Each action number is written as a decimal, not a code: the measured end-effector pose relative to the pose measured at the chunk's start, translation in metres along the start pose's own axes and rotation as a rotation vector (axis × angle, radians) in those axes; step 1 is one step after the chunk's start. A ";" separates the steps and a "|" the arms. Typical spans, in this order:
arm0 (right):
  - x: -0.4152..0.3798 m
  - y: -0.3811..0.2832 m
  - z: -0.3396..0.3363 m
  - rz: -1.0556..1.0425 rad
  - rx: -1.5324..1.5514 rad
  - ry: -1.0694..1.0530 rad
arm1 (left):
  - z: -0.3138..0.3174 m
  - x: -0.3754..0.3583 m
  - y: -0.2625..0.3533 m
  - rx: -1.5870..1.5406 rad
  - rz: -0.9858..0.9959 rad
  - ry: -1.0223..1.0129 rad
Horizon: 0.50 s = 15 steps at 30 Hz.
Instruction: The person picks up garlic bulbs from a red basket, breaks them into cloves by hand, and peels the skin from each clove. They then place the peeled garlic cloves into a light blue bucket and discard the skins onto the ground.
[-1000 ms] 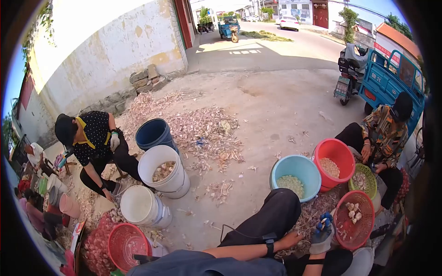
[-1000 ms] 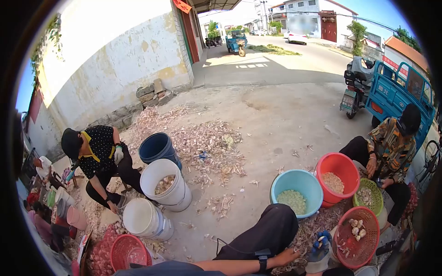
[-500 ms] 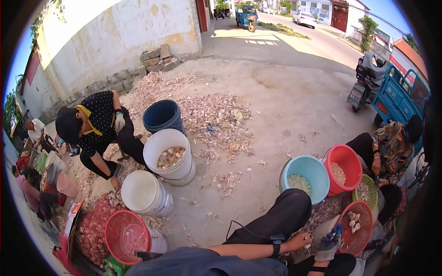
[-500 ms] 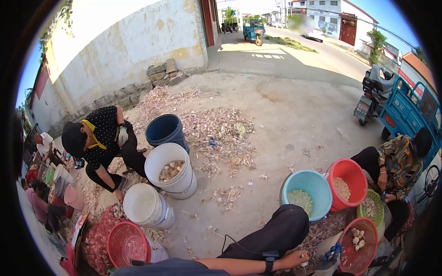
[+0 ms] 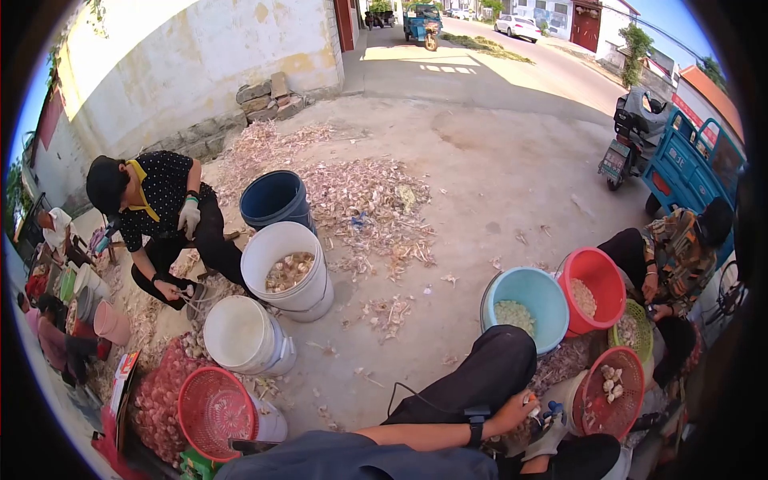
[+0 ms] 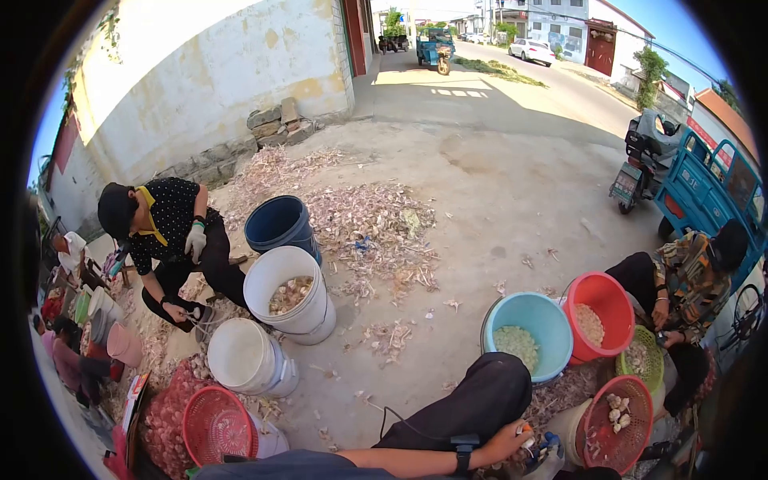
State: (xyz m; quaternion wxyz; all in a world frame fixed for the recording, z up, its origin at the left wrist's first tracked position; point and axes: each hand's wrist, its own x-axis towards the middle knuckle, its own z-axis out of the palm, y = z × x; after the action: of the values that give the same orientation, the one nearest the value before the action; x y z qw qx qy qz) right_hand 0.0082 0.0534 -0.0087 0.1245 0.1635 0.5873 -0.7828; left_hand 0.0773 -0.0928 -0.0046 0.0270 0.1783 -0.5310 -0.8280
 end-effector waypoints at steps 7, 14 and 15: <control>-0.074 -0.005 0.026 -0.129 -0.284 -0.215 | 0.000 0.001 -0.003 0.137 0.129 0.102; -0.072 -0.005 0.023 -0.237 -0.483 -0.253 | 0.001 0.006 -0.020 0.267 0.126 0.091; -0.071 -0.003 0.021 -0.244 -0.494 -0.262 | 0.001 0.006 -0.023 0.268 0.141 0.098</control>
State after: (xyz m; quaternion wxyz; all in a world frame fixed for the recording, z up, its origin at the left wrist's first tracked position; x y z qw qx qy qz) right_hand 0.0702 0.0345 0.0279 0.1400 -0.0459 0.7542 -0.6399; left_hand 0.0744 -0.0835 -0.0260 0.0871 0.1826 -0.6458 -0.7362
